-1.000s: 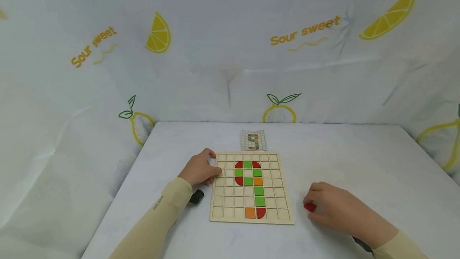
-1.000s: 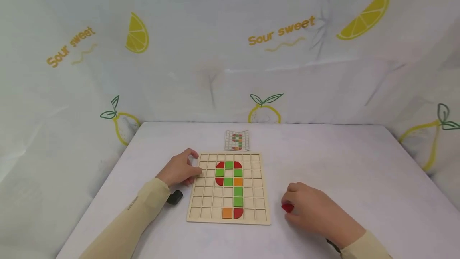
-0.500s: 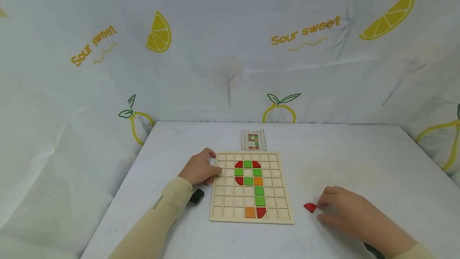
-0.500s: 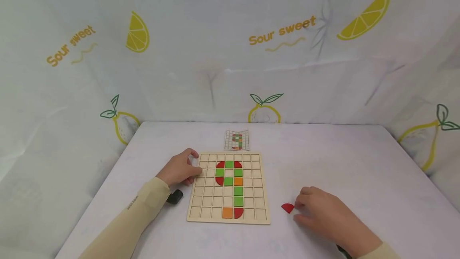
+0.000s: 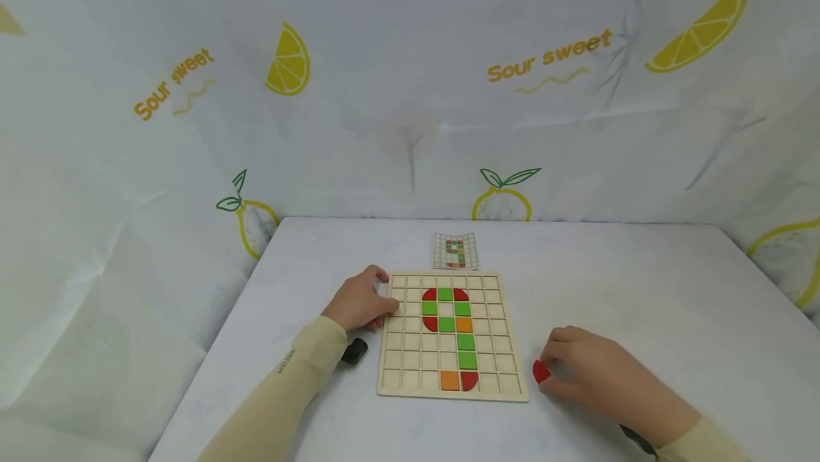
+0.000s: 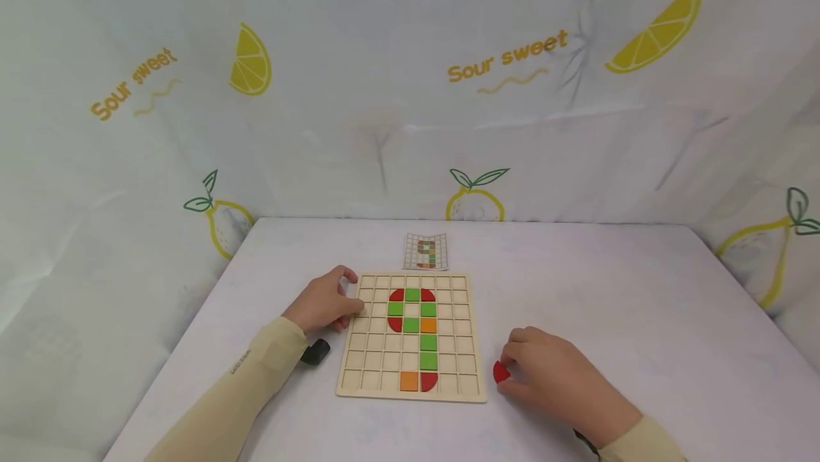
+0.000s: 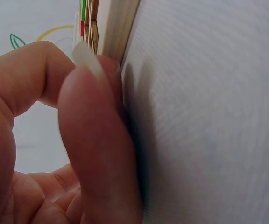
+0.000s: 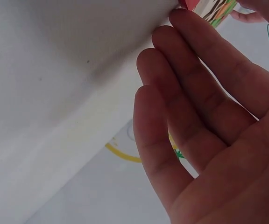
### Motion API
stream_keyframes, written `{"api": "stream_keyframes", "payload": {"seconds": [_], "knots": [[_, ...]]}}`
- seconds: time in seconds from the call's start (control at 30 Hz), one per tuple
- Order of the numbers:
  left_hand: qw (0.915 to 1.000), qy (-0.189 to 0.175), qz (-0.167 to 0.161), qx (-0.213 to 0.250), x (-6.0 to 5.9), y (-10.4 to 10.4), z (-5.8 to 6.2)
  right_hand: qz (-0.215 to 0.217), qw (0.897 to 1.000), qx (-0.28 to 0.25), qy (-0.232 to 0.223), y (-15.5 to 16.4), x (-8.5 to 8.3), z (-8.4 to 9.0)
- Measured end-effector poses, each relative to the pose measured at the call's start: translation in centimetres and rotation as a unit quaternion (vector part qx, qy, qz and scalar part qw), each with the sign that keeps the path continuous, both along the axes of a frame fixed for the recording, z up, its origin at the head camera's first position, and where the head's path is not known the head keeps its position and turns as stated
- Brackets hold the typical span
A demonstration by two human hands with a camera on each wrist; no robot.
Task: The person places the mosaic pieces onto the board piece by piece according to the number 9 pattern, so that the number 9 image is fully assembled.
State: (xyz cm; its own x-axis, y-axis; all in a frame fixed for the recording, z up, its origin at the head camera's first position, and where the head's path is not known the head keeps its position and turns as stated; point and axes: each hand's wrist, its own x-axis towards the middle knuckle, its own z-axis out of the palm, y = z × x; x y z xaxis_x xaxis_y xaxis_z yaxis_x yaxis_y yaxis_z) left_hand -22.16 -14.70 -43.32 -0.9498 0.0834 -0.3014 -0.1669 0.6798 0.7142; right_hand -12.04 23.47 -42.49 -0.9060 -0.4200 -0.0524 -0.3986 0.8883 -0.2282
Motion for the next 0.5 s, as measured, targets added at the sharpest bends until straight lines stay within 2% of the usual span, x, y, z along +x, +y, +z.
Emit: {"api": "stream_keyframes", "payload": {"seconds": [0.13,0.33,0.5], "knots": [[1.0000,0.001,-0.001,0.001,-0.1,-0.1,-0.2,-0.012,1.000,0.011,-0.013,-0.5,-0.3,-0.1],[1.0000,0.007,-0.003,0.003,-0.1,-0.2,-0.2,-0.010,1.000,0.016,-0.004,-0.8,-0.4,-0.1],[1.0000,0.004,-0.001,0.001,-0.1,-0.1,-0.4,-0.027,0.999,0.026,-0.030,-1.2,-0.9,0.1]]}}
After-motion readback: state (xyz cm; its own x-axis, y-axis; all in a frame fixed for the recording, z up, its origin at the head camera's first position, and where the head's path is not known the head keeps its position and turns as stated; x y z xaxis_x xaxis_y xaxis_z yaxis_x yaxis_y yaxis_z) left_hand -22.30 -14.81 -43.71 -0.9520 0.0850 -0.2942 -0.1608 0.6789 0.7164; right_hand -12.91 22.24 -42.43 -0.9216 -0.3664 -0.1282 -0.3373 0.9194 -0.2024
